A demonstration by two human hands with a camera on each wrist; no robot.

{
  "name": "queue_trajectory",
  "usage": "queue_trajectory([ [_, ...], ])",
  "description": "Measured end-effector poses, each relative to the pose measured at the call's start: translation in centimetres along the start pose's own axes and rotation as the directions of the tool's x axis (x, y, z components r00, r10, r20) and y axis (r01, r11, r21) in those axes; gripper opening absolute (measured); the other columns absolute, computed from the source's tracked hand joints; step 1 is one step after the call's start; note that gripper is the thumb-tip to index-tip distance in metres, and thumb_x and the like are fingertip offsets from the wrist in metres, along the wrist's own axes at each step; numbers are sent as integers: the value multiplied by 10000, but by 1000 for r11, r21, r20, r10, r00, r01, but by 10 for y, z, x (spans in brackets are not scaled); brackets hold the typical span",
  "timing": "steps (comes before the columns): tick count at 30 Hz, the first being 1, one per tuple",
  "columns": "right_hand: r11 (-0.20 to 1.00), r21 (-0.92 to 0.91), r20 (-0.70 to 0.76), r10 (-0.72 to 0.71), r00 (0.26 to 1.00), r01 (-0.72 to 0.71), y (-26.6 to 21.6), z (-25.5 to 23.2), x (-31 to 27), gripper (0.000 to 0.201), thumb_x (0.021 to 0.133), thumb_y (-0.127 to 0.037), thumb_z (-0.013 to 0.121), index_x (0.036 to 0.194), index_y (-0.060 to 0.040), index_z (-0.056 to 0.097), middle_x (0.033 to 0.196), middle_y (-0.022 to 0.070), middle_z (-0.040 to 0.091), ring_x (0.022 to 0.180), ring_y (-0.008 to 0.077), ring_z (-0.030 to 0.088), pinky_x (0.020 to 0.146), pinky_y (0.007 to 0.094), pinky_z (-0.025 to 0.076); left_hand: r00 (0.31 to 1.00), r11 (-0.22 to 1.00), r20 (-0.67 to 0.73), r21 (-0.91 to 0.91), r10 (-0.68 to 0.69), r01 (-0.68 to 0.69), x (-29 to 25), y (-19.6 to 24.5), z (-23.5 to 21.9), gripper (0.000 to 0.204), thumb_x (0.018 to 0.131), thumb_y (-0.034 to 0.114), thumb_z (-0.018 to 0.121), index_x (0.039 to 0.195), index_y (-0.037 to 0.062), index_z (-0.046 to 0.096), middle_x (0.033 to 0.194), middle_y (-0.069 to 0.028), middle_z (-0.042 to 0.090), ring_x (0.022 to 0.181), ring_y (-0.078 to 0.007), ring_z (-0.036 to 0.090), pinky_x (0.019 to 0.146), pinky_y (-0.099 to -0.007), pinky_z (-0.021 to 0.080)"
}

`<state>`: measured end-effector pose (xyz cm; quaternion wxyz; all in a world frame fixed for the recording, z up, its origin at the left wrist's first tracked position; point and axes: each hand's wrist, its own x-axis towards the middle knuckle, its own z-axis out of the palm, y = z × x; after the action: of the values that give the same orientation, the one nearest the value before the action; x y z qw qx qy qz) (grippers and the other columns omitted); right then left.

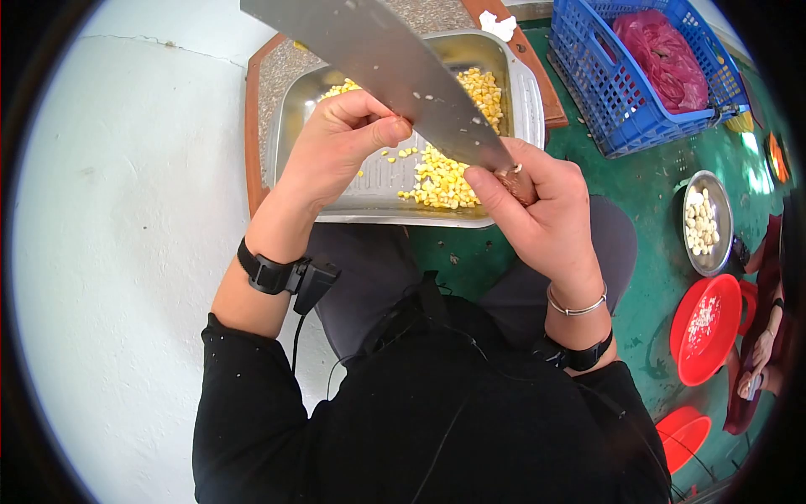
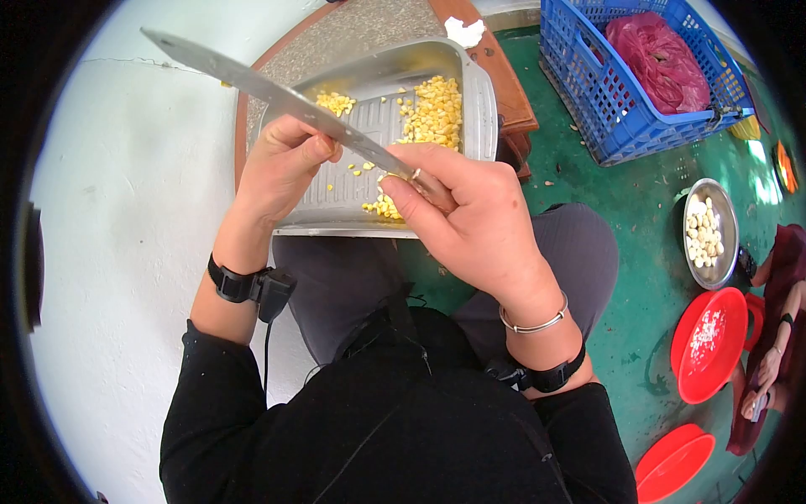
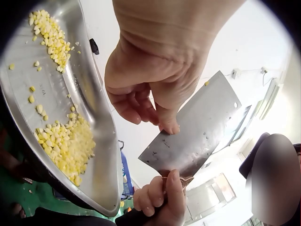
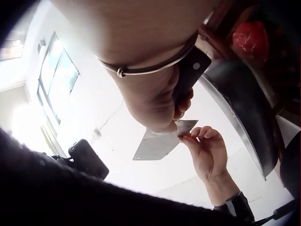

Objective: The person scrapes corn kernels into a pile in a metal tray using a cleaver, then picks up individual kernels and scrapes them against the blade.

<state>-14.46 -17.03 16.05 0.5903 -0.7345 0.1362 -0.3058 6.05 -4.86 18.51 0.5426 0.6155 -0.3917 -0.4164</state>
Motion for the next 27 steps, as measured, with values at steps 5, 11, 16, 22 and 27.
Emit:
queue_trajectory([
  [5,999,54,-34,-3,999,5,-1,1,0,225,814,-63,682,1021,13,644,510,23,358,472,72,340,448,240,310,999,1000,32,-7,6,-5,3,0,9,173,832,156,698,942,38,636,899,-11,614,807,-113,524,748,-265,434],
  [11,996,89,-32,10,999,-7,1,0,0,227,813,-69,686,1017,19,641,510,7,378,478,57,353,449,233,311,991,987,52,112,-122,115,5,16,16,185,820,72,685,990,44,618,903,-8,613,869,-97,554,772,-252,457],
  [16,996,90,-103,22,994,-13,2,-2,0,229,817,-81,685,1017,20,643,518,1,349,482,57,329,454,230,300,963,802,47,565,-265,193,9,-8,-12,112,807,50,676,915,24,666,904,-34,643,802,-115,587,716,-264,479],
  [22,993,117,-110,45,993,-32,4,-1,-1,222,814,-79,684,1012,14,648,527,-6,311,493,52,312,456,226,293,987,477,-56,870,-152,123,9,-39,-19,152,728,107,712,863,42,692,787,-105,645,720,-230,616,674,-333,490],
  [27,993,118,-110,38,993,-25,-1,-3,-1,218,817,-79,681,1012,13,648,529,-8,312,495,53,310,457,227,293,992,395,5,917,-123,44,13,-41,-11,101,730,104,704,791,34,662,748,-81,643,716,-212,623,665,-329,492],
])
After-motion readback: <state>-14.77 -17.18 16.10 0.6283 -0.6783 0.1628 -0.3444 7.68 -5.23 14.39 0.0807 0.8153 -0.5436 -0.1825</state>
